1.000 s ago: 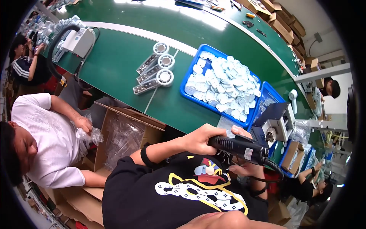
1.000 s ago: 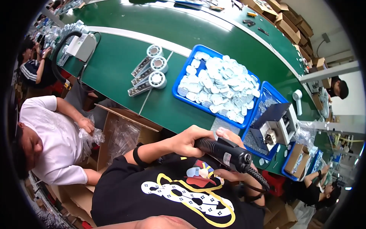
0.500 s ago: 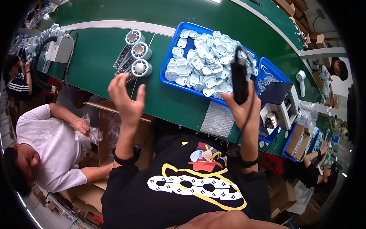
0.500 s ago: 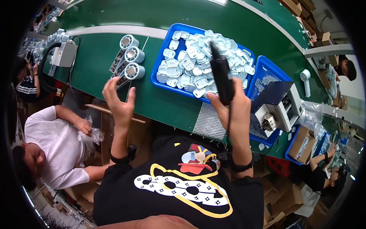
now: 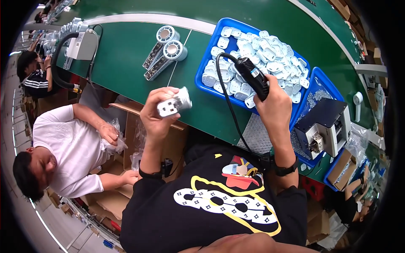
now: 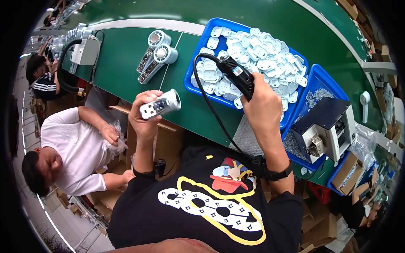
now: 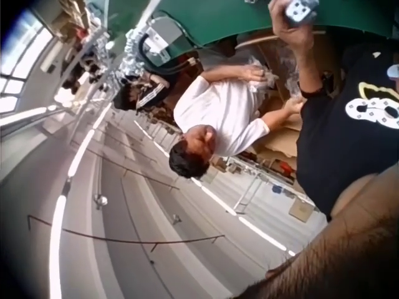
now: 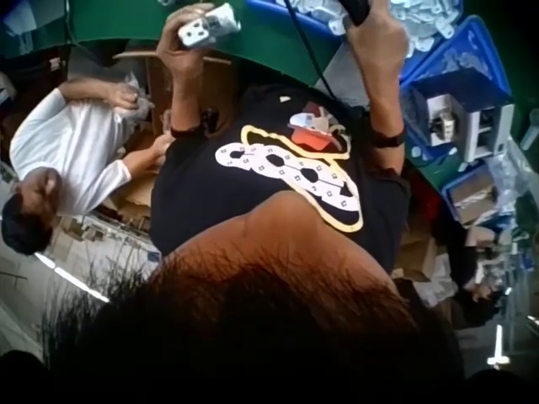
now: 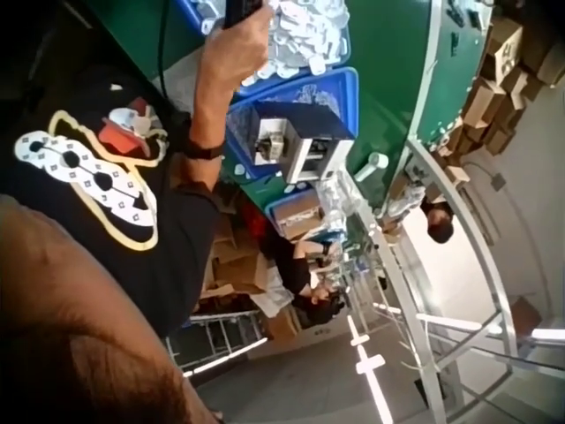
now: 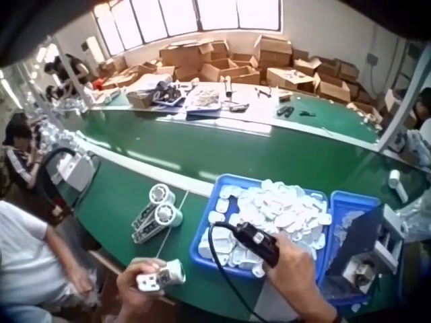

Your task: Assembling electronic components using an electric screwdriver at a factory workbench.

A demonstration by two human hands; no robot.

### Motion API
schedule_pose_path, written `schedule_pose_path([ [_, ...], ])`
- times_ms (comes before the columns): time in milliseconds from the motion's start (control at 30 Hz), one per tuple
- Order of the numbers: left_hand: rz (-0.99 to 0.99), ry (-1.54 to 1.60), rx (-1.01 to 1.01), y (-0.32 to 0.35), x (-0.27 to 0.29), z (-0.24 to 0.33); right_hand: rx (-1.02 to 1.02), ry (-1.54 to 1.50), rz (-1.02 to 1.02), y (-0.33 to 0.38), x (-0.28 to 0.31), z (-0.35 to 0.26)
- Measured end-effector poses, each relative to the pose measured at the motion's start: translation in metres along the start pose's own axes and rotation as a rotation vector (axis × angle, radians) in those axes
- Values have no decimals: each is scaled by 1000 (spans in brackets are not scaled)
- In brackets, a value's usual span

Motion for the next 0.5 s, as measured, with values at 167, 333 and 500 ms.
schedule_pose_path([
  [167,-371,395,174,7,-79,22,-175,-303,225,22,26,10],
  [333,-611,291,101,12,-133,25,-280,-287,374,30,13,33],
  [500,-701,402,35,21,-165,18,-465,-622,409,58,39,34],
])
Point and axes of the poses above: each hand's wrist, its own y-axis away from the middle knuckle, its own x-axis out of the back of the hand, z = x × y, the point moved 1 cm from there along -y, towards the middle knuckle, and after that the axes turned 14 degrees about x, right-handed, at the moved point
